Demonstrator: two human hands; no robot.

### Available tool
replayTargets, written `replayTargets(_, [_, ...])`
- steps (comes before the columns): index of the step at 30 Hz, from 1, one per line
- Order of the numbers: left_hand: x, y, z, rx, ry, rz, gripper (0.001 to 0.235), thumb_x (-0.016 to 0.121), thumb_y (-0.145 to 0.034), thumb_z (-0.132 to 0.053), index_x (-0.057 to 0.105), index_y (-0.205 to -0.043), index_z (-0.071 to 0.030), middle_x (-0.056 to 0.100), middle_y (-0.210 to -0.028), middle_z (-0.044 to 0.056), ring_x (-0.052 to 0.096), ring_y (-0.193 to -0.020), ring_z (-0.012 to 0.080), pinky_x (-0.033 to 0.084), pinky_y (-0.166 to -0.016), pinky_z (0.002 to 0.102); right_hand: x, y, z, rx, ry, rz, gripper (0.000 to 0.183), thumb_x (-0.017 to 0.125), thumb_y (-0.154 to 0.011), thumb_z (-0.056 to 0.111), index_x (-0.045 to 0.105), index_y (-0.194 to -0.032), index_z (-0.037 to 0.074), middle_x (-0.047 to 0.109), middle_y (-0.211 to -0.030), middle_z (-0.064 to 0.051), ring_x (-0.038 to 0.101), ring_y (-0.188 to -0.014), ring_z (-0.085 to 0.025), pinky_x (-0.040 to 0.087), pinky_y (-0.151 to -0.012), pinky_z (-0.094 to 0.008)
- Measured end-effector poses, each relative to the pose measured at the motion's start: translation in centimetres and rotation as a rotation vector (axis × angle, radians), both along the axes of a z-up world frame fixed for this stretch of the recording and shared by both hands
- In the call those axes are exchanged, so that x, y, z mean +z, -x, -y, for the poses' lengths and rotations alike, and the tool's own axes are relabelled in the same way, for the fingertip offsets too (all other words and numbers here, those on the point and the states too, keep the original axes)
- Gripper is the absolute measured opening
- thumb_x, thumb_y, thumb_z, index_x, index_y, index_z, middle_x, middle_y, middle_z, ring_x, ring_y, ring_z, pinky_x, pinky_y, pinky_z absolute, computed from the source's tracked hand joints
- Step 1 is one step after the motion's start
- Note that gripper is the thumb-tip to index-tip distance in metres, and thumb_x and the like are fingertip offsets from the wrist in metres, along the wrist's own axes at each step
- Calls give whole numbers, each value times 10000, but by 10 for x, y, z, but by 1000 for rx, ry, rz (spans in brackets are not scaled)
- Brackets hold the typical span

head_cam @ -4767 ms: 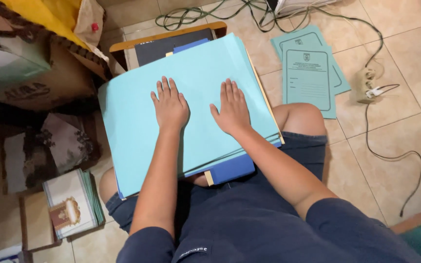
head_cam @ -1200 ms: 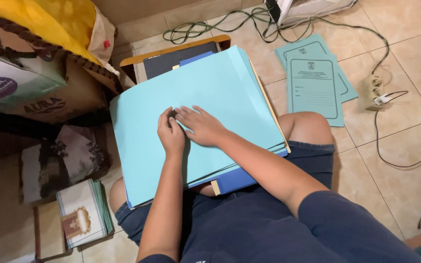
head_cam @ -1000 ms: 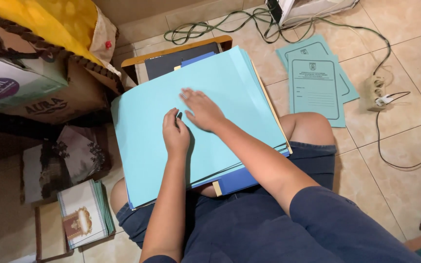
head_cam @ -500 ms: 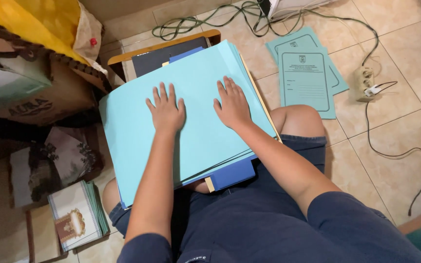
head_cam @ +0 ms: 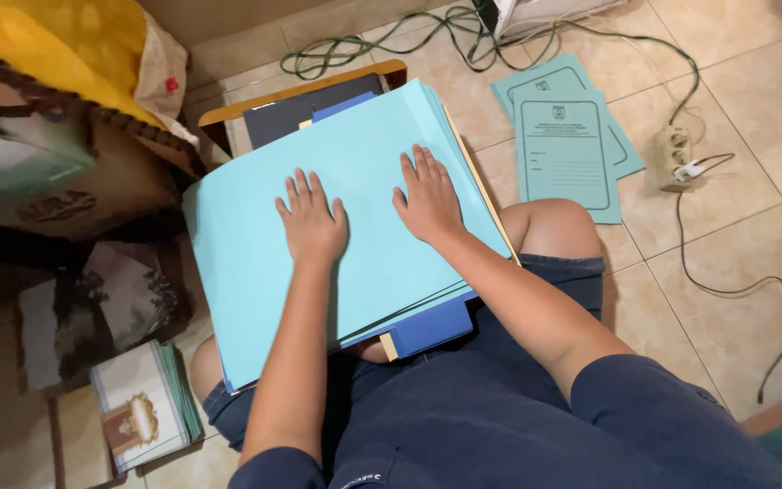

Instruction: Organizing a stack of light blue folders by flipping through them and smoothing them out by hand while sitting on the floor.

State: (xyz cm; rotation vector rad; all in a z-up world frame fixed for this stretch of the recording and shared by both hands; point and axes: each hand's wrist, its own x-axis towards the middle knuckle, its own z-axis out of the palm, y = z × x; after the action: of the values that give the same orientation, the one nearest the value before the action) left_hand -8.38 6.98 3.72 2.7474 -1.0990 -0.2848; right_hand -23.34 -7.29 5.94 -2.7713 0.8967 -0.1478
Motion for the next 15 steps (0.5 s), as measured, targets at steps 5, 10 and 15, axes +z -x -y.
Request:
replayTargets(5, [-2, 20, -16, 24, 77, -40, 680, 269, -1045, -424, 292, -1619, -61, 211, -1710, 148, 158, -1588, 300, 83, -1269, 541, -25, 1, 2, 82, 112, 22, 617, 468, -1038, 353, 424, -1539, -4, 359, -1592, -292, 301, -1517, -407, 212, -1239, -526])
replayTargets(10, [-27, 12, -17, 40, 370, -24, 639, 214, -1110, -415, 391, -1556, 6, 352, -1639, 204, 279, -1540, 342, 134, -1248, 551, -32, 2, -40, 481, 145, 29, 694, 554, -951, 483, 477, -1515, 86, 428, -1576, -221, 328, -1518, -369, 239, -1228, -562])
replayTargets(15, [-56, 2, -24, 86, 786, -159, 573, 154, -1135, -318, 367, -1547, 18, 372, -1616, 225, 313, -1511, 379, 171, -1250, 531, -24, -21, -69, 718, 103, 30, 639, 428, -1005, 489, 505, -1445, 31, 429, -1593, -174, 313, -1536, -293, 209, -1265, -510])
